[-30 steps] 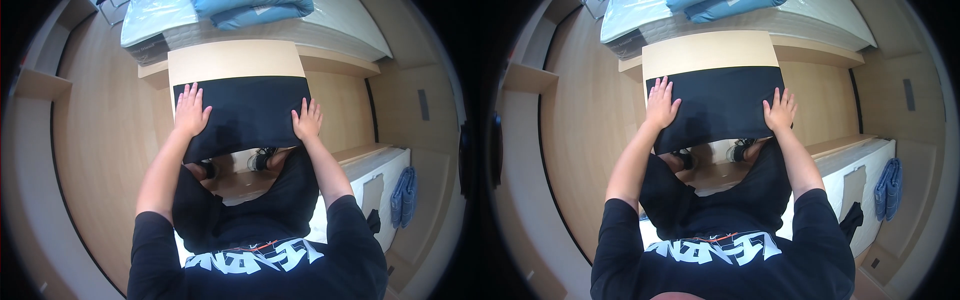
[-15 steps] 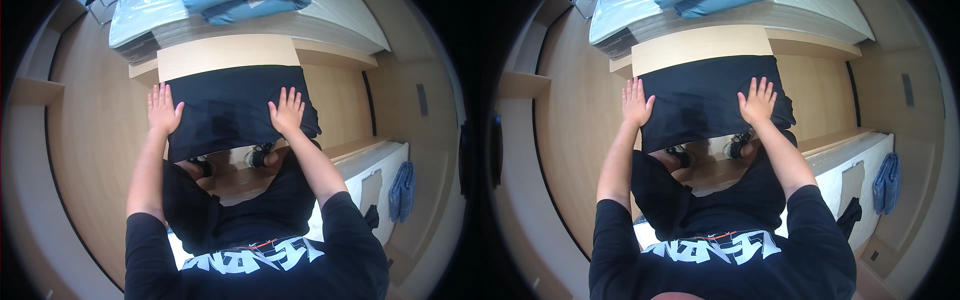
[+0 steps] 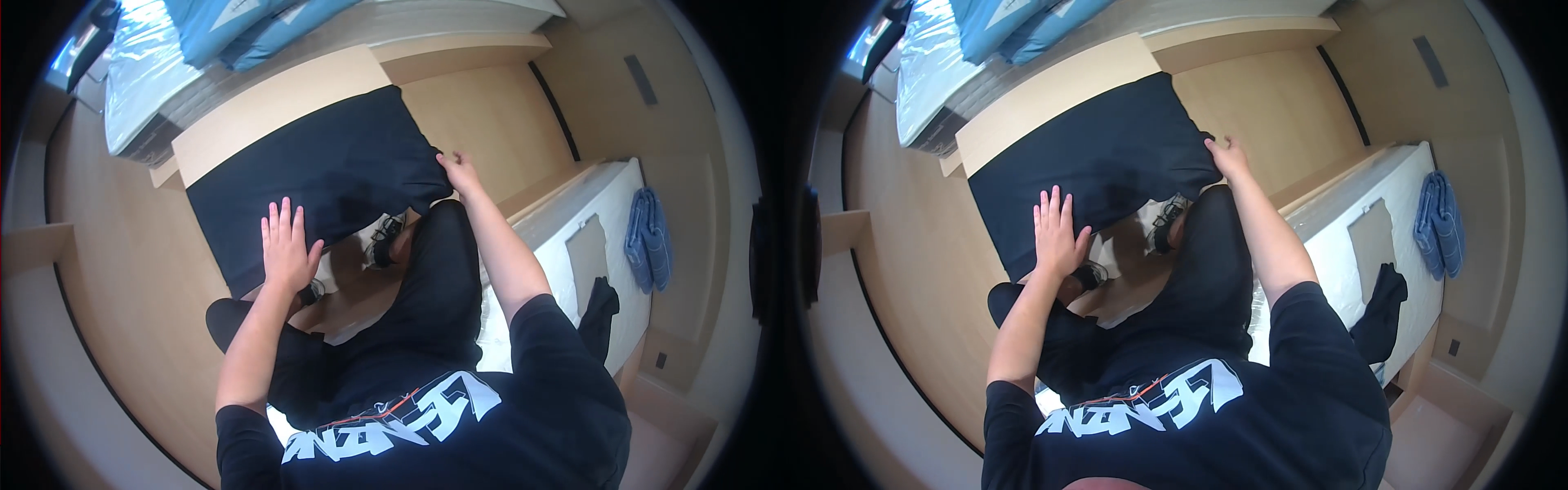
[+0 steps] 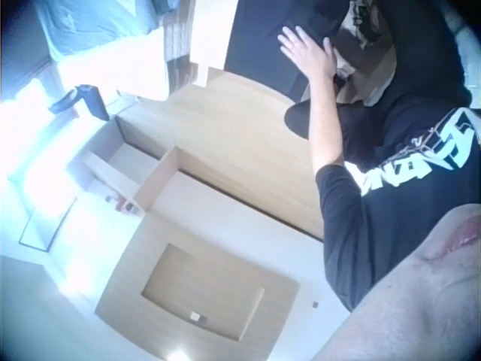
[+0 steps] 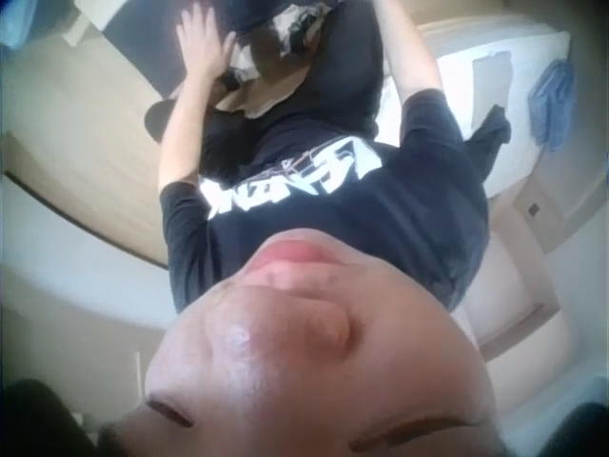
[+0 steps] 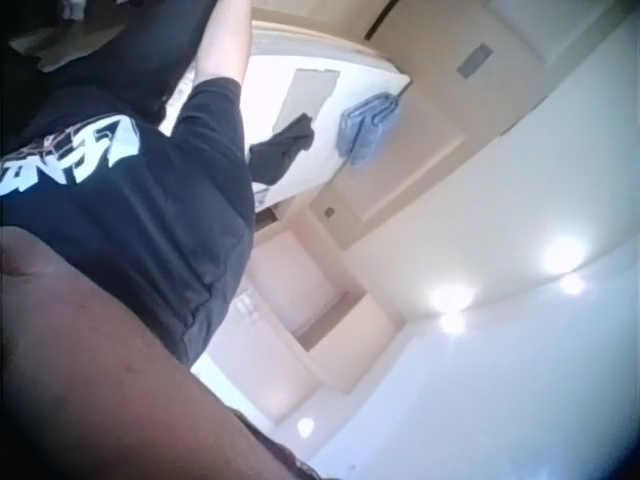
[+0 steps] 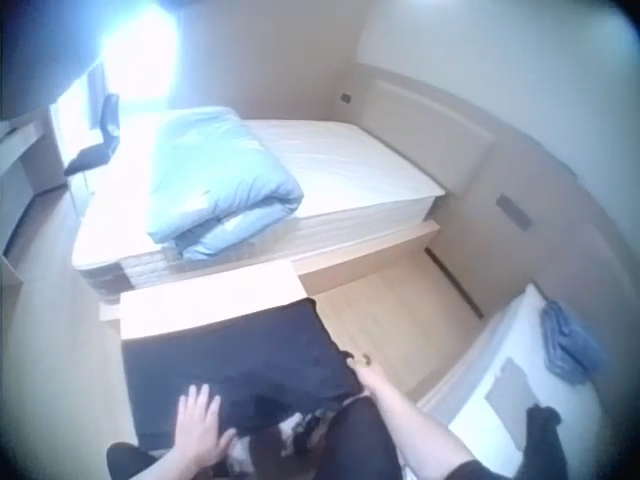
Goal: The person folds a black t-shirt on a small wooden table. They spread the shirt out, align the edges, and fold the sleeves and body together.
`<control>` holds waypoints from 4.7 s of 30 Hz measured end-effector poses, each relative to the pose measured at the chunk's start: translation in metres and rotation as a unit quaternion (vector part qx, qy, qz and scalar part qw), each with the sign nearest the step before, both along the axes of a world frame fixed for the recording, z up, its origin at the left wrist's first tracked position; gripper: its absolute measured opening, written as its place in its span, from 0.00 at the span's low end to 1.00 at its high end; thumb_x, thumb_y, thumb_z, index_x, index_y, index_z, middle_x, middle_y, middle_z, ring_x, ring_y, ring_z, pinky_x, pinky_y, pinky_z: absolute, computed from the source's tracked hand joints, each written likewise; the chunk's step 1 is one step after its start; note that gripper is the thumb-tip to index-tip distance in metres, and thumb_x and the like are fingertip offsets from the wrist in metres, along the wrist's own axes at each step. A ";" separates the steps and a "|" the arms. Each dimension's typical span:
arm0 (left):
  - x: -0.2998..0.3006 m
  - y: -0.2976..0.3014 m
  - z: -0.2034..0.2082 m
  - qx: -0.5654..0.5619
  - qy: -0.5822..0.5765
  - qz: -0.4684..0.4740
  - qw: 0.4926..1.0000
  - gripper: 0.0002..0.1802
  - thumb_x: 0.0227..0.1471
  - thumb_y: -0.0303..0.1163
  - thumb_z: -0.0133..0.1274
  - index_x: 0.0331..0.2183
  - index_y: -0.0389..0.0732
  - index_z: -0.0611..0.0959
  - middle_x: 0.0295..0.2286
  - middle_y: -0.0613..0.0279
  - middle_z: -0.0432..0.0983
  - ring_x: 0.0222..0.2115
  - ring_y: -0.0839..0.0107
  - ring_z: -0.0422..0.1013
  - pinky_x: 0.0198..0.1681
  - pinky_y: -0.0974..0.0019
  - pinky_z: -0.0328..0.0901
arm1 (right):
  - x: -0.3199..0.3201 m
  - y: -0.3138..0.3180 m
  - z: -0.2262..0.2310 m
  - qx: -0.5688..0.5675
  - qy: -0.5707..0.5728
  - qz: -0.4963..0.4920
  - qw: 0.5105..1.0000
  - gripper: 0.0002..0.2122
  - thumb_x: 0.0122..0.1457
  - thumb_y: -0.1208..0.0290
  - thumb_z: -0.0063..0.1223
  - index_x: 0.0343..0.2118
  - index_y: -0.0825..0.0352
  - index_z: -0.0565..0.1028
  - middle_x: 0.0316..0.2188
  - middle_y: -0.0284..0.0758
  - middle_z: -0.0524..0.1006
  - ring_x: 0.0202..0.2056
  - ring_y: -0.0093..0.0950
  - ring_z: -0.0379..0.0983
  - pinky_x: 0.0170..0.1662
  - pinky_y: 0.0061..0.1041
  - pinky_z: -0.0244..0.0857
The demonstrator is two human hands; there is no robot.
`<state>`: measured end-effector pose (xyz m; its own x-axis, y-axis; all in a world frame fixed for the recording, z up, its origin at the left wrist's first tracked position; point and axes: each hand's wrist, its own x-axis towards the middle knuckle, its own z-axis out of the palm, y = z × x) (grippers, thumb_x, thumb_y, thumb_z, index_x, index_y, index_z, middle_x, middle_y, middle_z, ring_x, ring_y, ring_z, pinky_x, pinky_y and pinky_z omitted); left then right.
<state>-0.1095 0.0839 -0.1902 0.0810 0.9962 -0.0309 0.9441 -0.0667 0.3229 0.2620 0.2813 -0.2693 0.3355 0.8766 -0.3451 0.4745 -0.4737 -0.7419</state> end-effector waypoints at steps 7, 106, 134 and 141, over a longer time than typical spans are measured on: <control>0.001 -0.012 -0.020 -0.002 0.075 0.005 0.997 0.45 0.52 0.52 0.52 0.62 0.35 0.59 0.65 0.45 0.45 0.66 0.47 0.39 0.67 0.46 0.35 | 0.014 -0.019 0.013 -0.152 0.251 0.060 0.954 0.16 0.55 0.61 0.61 0.45 0.57 0.76 0.38 0.24 0.77 0.38 0.21 0.70 0.43 0.26 0.61; -0.193 -0.109 -0.094 -0.186 -0.717 0.455 0.494 0.13 0.56 0.34 0.46 0.39 0.36 0.77 0.36 0.57 0.77 0.37 0.66 0.74 0.39 0.61 0.72 | -0.132 -0.074 0.083 0.337 -0.209 0.634 0.664 0.10 0.48 0.69 0.61 0.35 0.57 0.78 0.33 0.28 0.75 0.42 0.31 0.68 0.47 0.33 0.58; -0.202 -0.139 -0.064 -0.139 -0.800 0.352 0.467 0.10 0.57 0.25 0.51 0.41 0.35 0.78 0.34 0.55 0.80 0.27 0.65 0.79 0.30 0.66 0.76 | -0.155 -0.082 0.098 0.325 -0.180 0.745 0.554 0.07 0.48 0.68 0.59 0.30 0.62 0.78 0.29 0.31 0.74 0.35 0.32 0.70 0.42 0.31 0.62; -0.192 -0.139 -0.057 -0.103 -0.781 0.376 0.488 0.09 0.58 0.28 0.51 0.40 0.34 0.78 0.33 0.55 0.80 0.24 0.68 0.78 0.26 0.71 0.74 | -0.234 -0.099 0.103 0.326 -0.220 0.791 0.469 0.27 0.50 0.60 0.61 0.53 0.60 0.70 0.52 0.35 0.70 0.53 0.34 0.65 0.53 0.34 0.59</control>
<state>-0.3018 -0.0553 -0.2473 -0.2196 0.7512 -0.6225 -0.7322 0.2947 0.6140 0.0282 0.1826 -0.1661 -0.9992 0.0195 -0.0341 0.0244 0.9885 -0.1495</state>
